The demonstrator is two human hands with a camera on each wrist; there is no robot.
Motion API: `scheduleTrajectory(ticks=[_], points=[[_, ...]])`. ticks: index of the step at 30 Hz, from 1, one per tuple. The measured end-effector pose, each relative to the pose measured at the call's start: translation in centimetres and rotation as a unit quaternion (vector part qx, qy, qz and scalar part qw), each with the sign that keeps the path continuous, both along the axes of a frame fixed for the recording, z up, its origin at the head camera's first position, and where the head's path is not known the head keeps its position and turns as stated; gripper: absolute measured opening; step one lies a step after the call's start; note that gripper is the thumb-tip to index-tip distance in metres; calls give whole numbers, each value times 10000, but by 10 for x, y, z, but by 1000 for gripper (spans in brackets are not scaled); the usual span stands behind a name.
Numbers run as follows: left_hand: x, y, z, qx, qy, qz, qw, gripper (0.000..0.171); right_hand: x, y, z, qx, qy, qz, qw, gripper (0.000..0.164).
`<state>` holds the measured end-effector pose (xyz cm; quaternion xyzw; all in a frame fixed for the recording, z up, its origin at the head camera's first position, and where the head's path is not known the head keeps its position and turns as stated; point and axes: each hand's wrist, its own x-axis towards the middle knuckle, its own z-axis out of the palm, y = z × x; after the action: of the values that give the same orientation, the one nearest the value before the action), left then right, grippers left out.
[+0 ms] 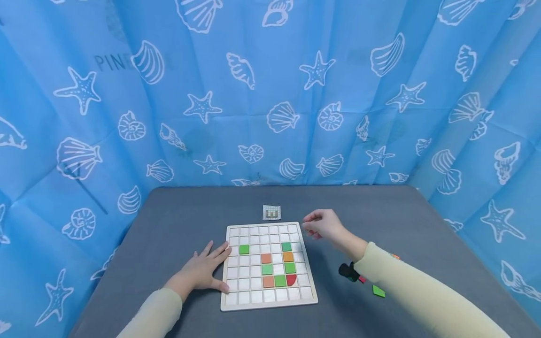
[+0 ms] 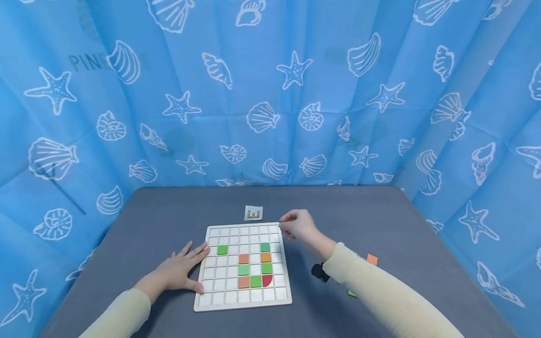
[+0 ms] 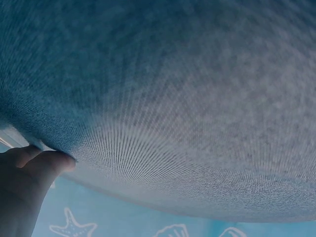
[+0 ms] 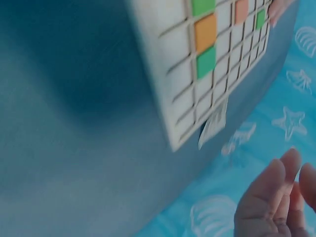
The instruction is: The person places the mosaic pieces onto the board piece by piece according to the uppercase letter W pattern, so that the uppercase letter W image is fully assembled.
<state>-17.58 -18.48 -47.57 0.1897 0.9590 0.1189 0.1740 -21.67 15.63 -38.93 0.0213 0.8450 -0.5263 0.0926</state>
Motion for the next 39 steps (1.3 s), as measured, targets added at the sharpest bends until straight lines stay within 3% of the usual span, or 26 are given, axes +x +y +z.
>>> scheduleTrajectory(ticks=[6,9,17,27,34,39], points=[[0,-1,-1,27,-77,42,10000,109,2,46,17,132,172,243,9995,22],[0,0,-2,41,-62,38,10000,108,3,72,23,101,184,550,9983,29],[0,0,-1,55,-38,25,10000,108,1,145,27,347,65,1065,9937,45],[0,-1,-2,61,-52,12,10000,108,6,220,-5,639,-295,1761,9819,49],[1,0,-1,43,-65,35,10000,108,13,252,-30,1034,-617,2094,9704,51],[1,0,0,35,-36,23,10000,108,14,265,-43,808,-784,2417,9638,46]])
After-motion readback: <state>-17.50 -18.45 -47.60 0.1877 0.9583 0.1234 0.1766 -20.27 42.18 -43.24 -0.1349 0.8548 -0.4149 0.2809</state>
